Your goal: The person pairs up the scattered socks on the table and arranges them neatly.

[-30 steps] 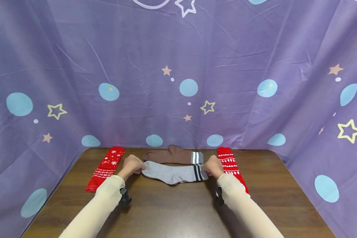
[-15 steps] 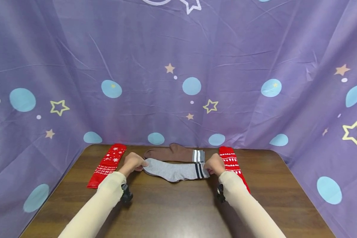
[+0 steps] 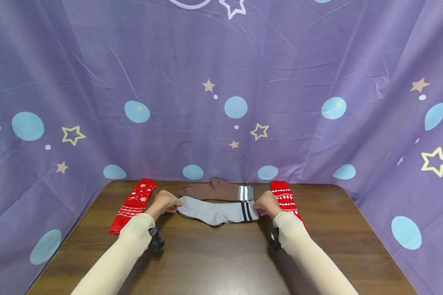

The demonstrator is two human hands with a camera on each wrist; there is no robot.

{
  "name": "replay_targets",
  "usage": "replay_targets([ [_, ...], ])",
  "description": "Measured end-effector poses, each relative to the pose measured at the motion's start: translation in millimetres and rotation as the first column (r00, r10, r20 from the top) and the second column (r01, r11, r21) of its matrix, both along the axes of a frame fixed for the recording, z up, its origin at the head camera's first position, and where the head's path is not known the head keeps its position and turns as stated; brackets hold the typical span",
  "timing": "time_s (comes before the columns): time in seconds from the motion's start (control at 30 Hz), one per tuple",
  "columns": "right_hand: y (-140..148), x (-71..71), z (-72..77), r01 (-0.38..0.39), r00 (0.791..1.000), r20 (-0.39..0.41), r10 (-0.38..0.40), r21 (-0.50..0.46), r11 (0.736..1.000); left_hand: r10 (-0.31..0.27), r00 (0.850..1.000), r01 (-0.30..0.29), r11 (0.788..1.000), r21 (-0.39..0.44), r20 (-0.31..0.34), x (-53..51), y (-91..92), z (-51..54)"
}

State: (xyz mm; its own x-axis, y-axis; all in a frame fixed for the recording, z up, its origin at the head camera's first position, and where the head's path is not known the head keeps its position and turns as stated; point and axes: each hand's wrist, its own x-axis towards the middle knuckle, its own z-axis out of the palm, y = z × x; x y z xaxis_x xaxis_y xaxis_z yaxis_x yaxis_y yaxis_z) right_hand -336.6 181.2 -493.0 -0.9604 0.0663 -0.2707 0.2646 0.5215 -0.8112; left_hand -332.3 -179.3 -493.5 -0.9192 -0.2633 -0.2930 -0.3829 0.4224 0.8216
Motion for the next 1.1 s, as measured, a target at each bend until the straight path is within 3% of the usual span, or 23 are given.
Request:
replay_targets([
  [0.13,2.9,0.7,-0.2,-0.004,0.999,0.038,0.005,-0.022,1.0,-0.021,1.0,0.02,0.999,0.043,0.019,1.1,0.2,1.0],
  [0.23,7.2,-0.9,0.2,-0.014,0.999,0.05,0.015,-0.014,1.0,-0.034,0.999,0.034,0.999,0.031,0.016,2.9,1.1,3.9],
  [0.37,13.5,-0.6,9.1,-0.039,0.998,0.046,0.039,0.002,0.999,-0.046,0.999,0.046,0.993,-0.11,0.007,2.9,1.6,8.6],
  [0.47,19.8,-0.1,19.3,-0.058,0.997,0.045,0.058,0.002,0.998,-0.056,0.998,0.048,0.961,-0.273,-0.02,1.6,2.2,12.7],
  [0.57,28.3,-2.5,27.4,-0.055,0.997,0.049,0.055,0.0,0.998,-0.06,0.993,0.018,0.926,-0.377,-0.098,2.0,6.5,17.0],
  [0.63,34.5,-3.7,33.1,-0.058,0.997,0.048,0.058,0.011,0.998,-0.055,0.984,-0.012,0.928,-0.372,-0.168,2.0,12.8,18.3],
  [0.77,46.1,-7.1,45.7,-0.052,0.998,0.043,0.05,0.035,0.998,-0.028,0.966,-0.037,0.969,-0.244,-0.259,1.1,31.5,21.7],
  [0.9,56.7,-10.1,58.3,-0.039,0.999,0.033,0.038,0.021,0.999,-0.038,0.969,0.03,0.999,-0.036,-0.243,-1.3,54.7,25.8],
  [1.0,63.9,-11.3,65.5,-0.027,0.999,0.028,0.027,0.0,1.0,-0.096,0.974,0.132,0.976,0.172,-0.204,-4.8,72.5,27.1],
  [1.1,71.3,-11.9,69.6,-0.025,0.999,0.035,0.026,-0.007,1.0,-0.166,0.974,0.212,0.911,0.353,-0.156,-7.0,91.2,29.0],
])
